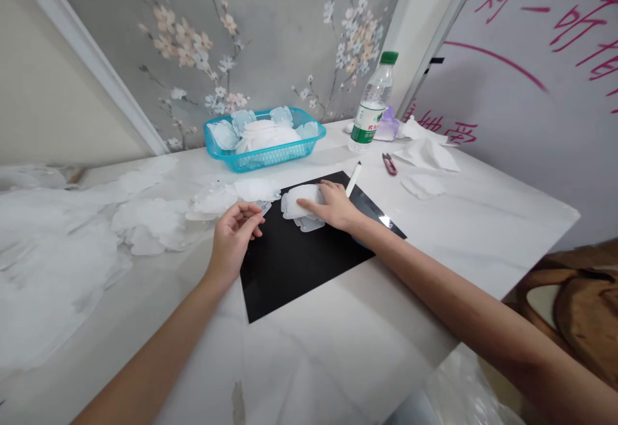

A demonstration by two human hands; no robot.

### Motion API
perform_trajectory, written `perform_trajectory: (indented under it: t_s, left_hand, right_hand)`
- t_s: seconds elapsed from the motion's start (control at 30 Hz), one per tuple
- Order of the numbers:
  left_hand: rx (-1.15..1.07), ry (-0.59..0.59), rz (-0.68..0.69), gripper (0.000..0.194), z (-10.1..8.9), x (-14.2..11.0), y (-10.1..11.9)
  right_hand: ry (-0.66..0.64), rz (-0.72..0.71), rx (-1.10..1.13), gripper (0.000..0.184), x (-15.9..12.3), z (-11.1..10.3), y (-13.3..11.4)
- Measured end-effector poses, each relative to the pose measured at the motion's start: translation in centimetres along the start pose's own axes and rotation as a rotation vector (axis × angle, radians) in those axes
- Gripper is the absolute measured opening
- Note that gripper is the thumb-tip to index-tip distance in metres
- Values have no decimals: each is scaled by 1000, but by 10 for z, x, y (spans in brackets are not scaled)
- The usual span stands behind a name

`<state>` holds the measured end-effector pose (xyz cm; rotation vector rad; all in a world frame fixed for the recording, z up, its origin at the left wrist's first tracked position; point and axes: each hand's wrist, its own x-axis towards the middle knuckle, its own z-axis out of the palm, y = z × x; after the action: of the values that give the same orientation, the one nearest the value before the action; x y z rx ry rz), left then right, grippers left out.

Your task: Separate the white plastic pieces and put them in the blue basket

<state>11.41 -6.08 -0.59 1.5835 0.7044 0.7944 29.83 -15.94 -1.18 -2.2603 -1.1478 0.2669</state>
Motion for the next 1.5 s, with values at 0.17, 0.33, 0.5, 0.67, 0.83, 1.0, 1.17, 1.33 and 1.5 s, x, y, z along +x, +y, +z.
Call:
perform_trajectory:
  t_s: [0.17,0.33,0.5,0.67,0.83,1.0,1.17,1.33,1.5]
  left_hand:
    - [-2,-1,-2,10,0,-1,1]
    - [10,-13,-8,10,-1,0,-1]
    - [9,-12,-27,10,-1,1,-1]
    - [4,-3,-38,12,0,1,0]
    - [-3,16,-29,13,-4,1,0]
    - [-33,32,-40,17,-7,3,-1]
    - [-70,55,-46,19,-8,2,-1]
    - [-89,50,-36,19,-9,1,-2]
    - [-88,44,-30,15,-8,0,-4]
  right_hand:
    - [-146,-96,96,45,-5,-7,-7]
    - [-259,-207,388,31,-10,-14,-12]
    - [-435,-218,600,32,-13,-19,-15]
    - [-612,-227,667,34,-17,-26,-16]
    - [-956,-274,577,40,-12,-34,-19]
    - [-1073,-273,427,44,30,-53,-57]
    - [-408,-289,458,19,95,-67,-106]
    - [23,-103,294,47,138,-48,-111]
    - [265,-161,182,49,112,-10,-82]
